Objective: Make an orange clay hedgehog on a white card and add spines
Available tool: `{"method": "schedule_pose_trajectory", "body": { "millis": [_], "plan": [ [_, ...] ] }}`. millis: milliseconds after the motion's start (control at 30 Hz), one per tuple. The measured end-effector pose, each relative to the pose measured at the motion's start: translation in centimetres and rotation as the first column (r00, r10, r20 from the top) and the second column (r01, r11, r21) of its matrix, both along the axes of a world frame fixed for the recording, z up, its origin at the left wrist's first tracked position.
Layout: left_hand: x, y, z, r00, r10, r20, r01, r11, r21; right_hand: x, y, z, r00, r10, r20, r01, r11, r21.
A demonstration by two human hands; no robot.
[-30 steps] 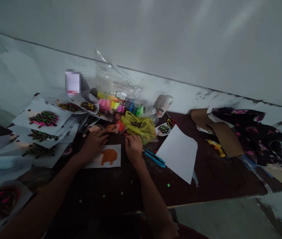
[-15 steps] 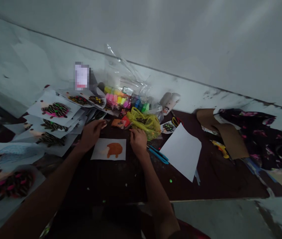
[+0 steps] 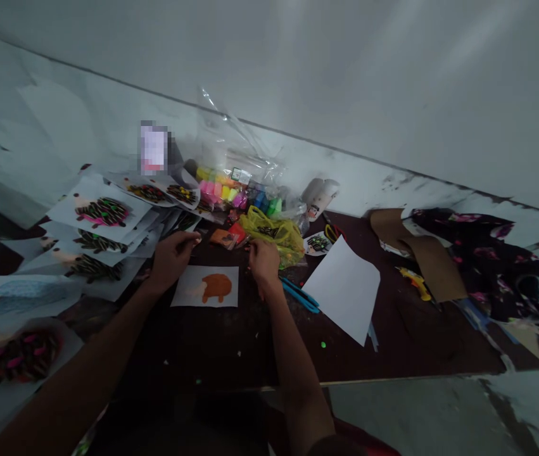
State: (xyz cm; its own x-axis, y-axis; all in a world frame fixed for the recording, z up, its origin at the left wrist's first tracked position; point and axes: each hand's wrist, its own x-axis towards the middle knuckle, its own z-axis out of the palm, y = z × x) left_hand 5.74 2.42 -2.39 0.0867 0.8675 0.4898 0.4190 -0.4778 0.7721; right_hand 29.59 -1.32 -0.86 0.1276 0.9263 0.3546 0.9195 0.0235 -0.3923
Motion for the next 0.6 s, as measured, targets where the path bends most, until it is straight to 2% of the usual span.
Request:
{"method": "schedule_pose_trajectory", "body": {
  "millis": [133, 267, 367, 600],
  "plan": [
    [0.0, 0.2, -0.1, 0.998, -0.001, -0.068, 0.003, 0.999, 0.032, -0.5, 0.5, 0.0, 1.0, -0.03, -0.004, 0.031, 0.999, 0.021],
    [0.1, 0.2, -0.5, 0.993, -0.04, -0.112, 0.045, 0.998, 0.049, -1.4, 1.0, 0.8, 0.996, -0.091, 0.023, 0.093, 0.99, -0.102],
    [0.1, 0.3, -1.0, 0.983, -0.052, -0.177, 0.053, 0.999, 0.002, -2.0, 1.3, 1.1, 0.994, -0.104, 0.023, 0.106, 0.98, -0.167],
    [0.1, 0.6, -1.5, 0.961, -0.085, -0.265, 0.061, 0.993, -0.1, -2.4, 1.2, 0.1, 0.985, -0.045, -0.165, 0.042, 0.999, -0.025]
  ]
}}
